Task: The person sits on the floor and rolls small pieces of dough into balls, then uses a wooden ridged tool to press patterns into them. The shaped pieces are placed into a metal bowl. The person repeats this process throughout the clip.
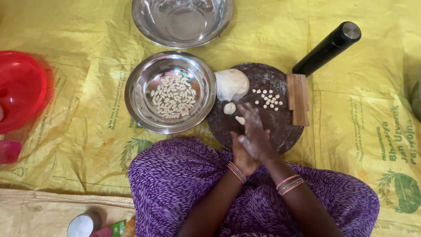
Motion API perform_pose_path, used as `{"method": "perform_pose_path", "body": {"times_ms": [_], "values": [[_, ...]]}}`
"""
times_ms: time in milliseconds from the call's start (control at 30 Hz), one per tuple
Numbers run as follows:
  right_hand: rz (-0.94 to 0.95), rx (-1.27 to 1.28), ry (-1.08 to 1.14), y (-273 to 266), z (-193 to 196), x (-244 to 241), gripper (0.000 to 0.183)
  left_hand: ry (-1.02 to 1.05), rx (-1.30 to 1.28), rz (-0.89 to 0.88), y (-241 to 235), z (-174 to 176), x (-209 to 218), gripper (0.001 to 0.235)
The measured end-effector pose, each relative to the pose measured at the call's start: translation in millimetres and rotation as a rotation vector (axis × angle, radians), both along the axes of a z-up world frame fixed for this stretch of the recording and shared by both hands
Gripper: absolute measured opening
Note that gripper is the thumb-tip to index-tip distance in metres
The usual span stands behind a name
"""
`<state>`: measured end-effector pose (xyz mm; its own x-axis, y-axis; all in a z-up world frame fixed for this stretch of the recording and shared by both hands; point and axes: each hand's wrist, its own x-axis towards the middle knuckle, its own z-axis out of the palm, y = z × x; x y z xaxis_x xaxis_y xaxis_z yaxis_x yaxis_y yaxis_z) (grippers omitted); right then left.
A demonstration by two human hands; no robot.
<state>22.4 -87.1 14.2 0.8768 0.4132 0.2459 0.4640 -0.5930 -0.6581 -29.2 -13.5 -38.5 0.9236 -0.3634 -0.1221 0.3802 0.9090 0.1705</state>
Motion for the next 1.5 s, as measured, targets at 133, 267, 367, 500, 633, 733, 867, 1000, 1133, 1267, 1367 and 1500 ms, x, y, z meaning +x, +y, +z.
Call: {"method": "perform_pose_path", "body": {"times_ms": [133,267,367,500,633,733,867,1000,1133,1267,1367,1500], "values": [[-0.045,-0.258,-0.186,6,-1,-6,0.102,-0.021,-0.030,0.016,13,15,1,0.116],[-0.591,-0.616,-0.021,57,-12,-43,0.095,-0.600,0.016,0.240,19,26,3,0.109],[-0.637,-0.818,-0.220,63,-2,-53,0.102,-0.809,-0.041,0.261,6,28,-10,0.117],[0.106,-0.161,-0.007,25,25,-5,0.098,0.042,0.021,-0.128,-4,27,-5,0.105],[0.100,-0.254,-0.086,12,17,12,0.096,0.028,-0.142,0.069,23,16,14,0.109],[0.085,-0.128,0.111,10,-14,-21,0.084,0.139,-0.179,0.266,37,8,23,0.103],[-0.208,0.806,0.761,3,-54,-64,0.058,0.517,-0.032,0.506,36,9,33,0.093],[-0.595,1.475,1.103,-19,-70,-57,0.047,0.496,0.110,0.662,41,12,46,0.090],[-0.511,1.529,1.177,-40,-67,-46,0.048,0.492,0.014,0.700,48,5,51,0.082],[-0.506,1.331,1.046,-41,-53,-35,0.027,0.474,-0.036,0.692,46,3,55,0.082],[-0.601,1.016,0.872,-41,-46,-14,0.024,0.481,-0.034,0.652,45,3,54,0.085],[-0.682,0.120,0.477,-53,-32,46,0.014,0.500,0.006,0.639,38,11,54,0.087]]}}
